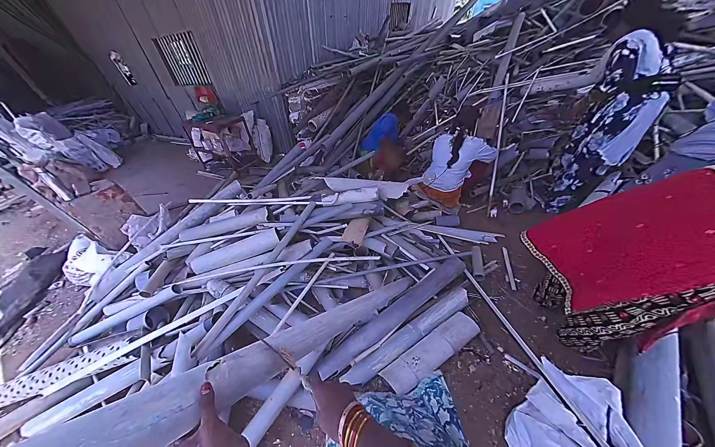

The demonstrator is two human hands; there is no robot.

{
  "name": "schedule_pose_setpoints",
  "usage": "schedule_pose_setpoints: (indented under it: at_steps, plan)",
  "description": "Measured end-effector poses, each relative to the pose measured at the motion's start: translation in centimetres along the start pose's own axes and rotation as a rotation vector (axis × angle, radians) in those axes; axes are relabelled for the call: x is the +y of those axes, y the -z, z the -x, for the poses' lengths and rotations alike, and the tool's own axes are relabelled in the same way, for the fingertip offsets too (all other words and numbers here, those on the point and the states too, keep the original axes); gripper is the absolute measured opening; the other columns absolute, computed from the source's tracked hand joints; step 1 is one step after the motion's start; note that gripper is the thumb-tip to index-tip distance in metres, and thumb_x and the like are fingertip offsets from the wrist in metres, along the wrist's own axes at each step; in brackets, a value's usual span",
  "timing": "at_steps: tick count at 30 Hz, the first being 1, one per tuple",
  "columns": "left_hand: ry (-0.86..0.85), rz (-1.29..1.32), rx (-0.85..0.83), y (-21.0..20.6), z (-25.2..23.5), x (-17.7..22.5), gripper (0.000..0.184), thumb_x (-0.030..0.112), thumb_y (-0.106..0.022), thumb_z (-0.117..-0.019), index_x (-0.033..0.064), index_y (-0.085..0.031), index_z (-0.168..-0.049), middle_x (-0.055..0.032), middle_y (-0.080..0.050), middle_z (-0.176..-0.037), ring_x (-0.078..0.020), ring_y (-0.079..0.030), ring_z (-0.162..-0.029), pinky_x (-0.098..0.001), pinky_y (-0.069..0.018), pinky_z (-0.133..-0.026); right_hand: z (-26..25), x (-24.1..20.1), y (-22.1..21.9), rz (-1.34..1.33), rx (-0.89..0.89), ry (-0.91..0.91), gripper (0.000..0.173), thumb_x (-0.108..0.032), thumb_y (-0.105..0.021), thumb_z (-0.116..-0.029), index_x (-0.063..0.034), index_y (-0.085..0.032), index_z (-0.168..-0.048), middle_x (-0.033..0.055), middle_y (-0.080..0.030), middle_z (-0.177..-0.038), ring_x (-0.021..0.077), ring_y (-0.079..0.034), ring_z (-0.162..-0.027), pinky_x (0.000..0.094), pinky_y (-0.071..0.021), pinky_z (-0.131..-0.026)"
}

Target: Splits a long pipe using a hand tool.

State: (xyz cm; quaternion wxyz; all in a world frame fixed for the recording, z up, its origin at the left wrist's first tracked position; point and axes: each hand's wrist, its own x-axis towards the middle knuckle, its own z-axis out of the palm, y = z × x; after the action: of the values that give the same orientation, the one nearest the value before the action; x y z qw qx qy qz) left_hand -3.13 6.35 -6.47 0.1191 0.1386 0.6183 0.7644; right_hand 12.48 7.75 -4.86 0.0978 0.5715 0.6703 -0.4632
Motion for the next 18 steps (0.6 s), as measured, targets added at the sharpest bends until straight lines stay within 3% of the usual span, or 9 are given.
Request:
schedule_pose_setpoints:
  at_steps: [3,6,8,10,11,14,18]
  plan:
    - [0.022,0.001,-0.041,1.2,0.1,-0.3,0.066,0.006,-0.065,-0.093,-0.013,-0.029,-0.145,-0.0255,-0.048,-0.136,-0.0131,-0.052,-0.12,-0.0249,-0.0423,-0.104,-5.7,9.0,0.9,-0.039,0.101,-0.26,0.055,-0.005,-0.05,-0.1038,0.0006,-0.029,-0.155,0.029,-0.056,-0.14,0.0428,-0.056,-0.132,0.0562,-0.0456,-0.107]
    - [0.033,-0.013,-0.123,2.2,0.2,0.2,0.065,0.006,-0.063,-0.0933,-0.0139,-0.028,-0.144,-0.0232,-0.049,-0.132,-0.0089,-0.053,-0.117,-0.0224,-0.0438,-0.101,-6.7,15.5,3.9,-0.107,0.107,-0.32,0.055,-0.014,-0.05,-0.1066,0.0063,-0.031,-0.153,0.0313,-0.051,-0.145,0.0412,-0.053,-0.135,0.054,-0.0406,-0.111]
    - [0.036,-0.031,-0.136,2.7,0.3,0.1,0.067,0.004,-0.064,-0.09,-0.014,-0.027,-0.143,-0.0209,-0.049,-0.129,-0.0056,-0.053,-0.115,-0.0196,-0.0441,-0.099,-5.6,17.2,4.1,-0.254,0.184,-0.309,0.057,-0.014,-0.049,-0.107,0.0048,-0.025,-0.156,0.0324,-0.054,-0.14,0.041,-0.059,-0.126,0.0528,-0.0443,-0.107]
    - [0.027,-0.035,-0.175,2.5,0.5,0.6,0.072,0.001,-0.063,-0.0883,-0.0169,-0.022,-0.144,-0.0247,-0.046,-0.132,-0.007,-0.05,-0.118,-0.0189,-0.0416,-0.101,-4.8,18.0,3.7,-0.421,0.296,-0.271,0.06,-0.011,-0.048,-0.1076,0.0004,-0.02,-0.159,0.0328,-0.057,-0.132,0.0402,-0.064,-0.112,0.0517,-0.0486,-0.099]
    - [0.027,-0.036,-0.195,2.4,0.6,0.9,0.075,0.001,-0.063,-0.0882,-0.0178,-0.019,-0.146,-0.0272,-0.044,-0.135,-0.0086,-0.049,-0.121,-0.0194,-0.04,-0.103,-4.4,18.1,3.3,-0.46,0.324,-0.261,0.059,-0.01,-0.048,-0.1075,-0.0006,-0.02,-0.159,0.0326,-0.057,-0.132,0.0399,-0.065,-0.111,0.0513,-0.0488,-0.099]
    - [0.017,-0.031,-0.194,2.0,0.7,1.1,0.078,0.002,-0.063,-0.0867,-0.0158,-0.017,-0.147,-0.0252,-0.043,-0.136,-0.007,-0.048,-0.122,-0.018,-0.0396,-0.103,-3.1,16.7,1.5,-0.433,0.293,-0.239,0.053,-0.006,-0.049,-0.1061,0.0015,-0.031,-0.156,0.0332,-0.054,-0.14,0.0435,-0.057,-0.127,0.0538,-0.0423,-0.109]
    - [-0.016,-0.005,-0.203,0.6,1.0,1.7,0.077,0.001,-0.062,-0.0869,-0.0171,-0.016,-0.146,-0.0268,-0.042,-0.136,-0.0082,-0.048,-0.123,-0.0185,-0.0383,-0.104,0.3,9.4,1.0,-0.245,0.389,-0.071,0.065,-0.005,-0.045,-0.106,-0.0056,-0.015,-0.164,0.0307,-0.061,-0.133,0.0443,-0.063,-0.121,0.0539,-0.0453,-0.107]
